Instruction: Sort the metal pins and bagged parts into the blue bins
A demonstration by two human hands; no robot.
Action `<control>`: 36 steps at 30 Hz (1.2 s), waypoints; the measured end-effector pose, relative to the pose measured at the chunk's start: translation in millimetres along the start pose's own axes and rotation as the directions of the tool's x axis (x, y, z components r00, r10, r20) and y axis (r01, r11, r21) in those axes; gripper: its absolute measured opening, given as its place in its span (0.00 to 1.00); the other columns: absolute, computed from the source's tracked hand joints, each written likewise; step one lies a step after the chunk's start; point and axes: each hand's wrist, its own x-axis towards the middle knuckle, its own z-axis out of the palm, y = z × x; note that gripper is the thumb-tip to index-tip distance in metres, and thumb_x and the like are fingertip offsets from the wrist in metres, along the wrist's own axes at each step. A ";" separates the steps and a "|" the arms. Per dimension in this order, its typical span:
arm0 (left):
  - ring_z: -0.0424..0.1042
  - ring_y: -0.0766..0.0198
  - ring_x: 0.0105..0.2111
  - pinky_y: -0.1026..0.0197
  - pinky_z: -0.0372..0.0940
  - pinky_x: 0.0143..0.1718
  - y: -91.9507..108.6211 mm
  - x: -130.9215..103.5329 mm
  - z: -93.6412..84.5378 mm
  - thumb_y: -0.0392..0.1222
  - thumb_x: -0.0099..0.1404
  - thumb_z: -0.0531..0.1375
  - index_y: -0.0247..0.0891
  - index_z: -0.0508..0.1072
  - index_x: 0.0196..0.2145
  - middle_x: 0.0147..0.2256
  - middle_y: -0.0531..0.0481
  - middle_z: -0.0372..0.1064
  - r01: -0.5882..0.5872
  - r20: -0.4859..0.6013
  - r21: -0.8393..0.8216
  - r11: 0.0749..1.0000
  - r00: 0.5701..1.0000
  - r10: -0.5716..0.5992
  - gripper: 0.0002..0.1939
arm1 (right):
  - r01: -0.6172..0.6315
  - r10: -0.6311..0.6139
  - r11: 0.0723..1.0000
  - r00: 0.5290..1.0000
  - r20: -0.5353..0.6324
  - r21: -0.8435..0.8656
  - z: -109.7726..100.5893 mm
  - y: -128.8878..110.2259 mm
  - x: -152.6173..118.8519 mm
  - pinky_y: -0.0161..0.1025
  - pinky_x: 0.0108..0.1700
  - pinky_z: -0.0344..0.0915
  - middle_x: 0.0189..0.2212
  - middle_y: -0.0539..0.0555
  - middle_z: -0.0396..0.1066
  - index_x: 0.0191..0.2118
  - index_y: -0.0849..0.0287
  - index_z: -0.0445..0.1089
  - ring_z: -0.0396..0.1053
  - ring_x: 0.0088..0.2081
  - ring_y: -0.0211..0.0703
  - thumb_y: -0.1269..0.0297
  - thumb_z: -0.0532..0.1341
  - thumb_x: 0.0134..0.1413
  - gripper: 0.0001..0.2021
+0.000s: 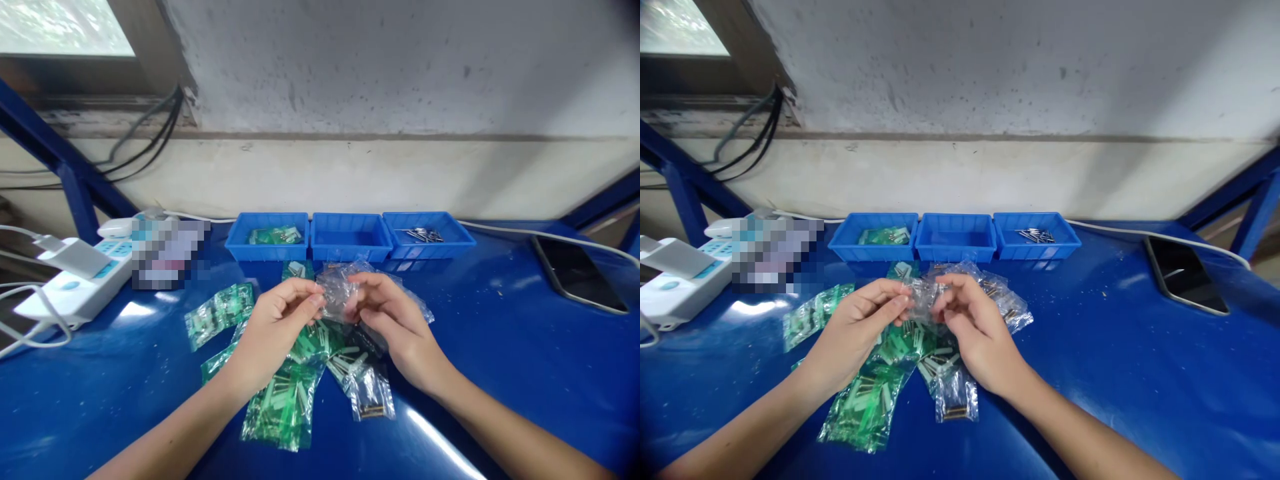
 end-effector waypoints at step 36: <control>0.69 0.70 0.28 0.69 0.63 0.28 7.8 -11.5 6.5 0.39 0.66 0.58 0.42 0.74 0.39 0.29 0.53 0.72 -0.022 0.134 -0.242 0.970 0.989 0.056 0.06 | 0.446 -0.484 0.739 0.873 0.064 -0.504 0.0 -14.0 -3.0 0.44 0.39 0.67 0.35 0.54 0.70 0.42 0.57 0.70 0.68 0.39 0.43 0.75 0.59 0.52 0.12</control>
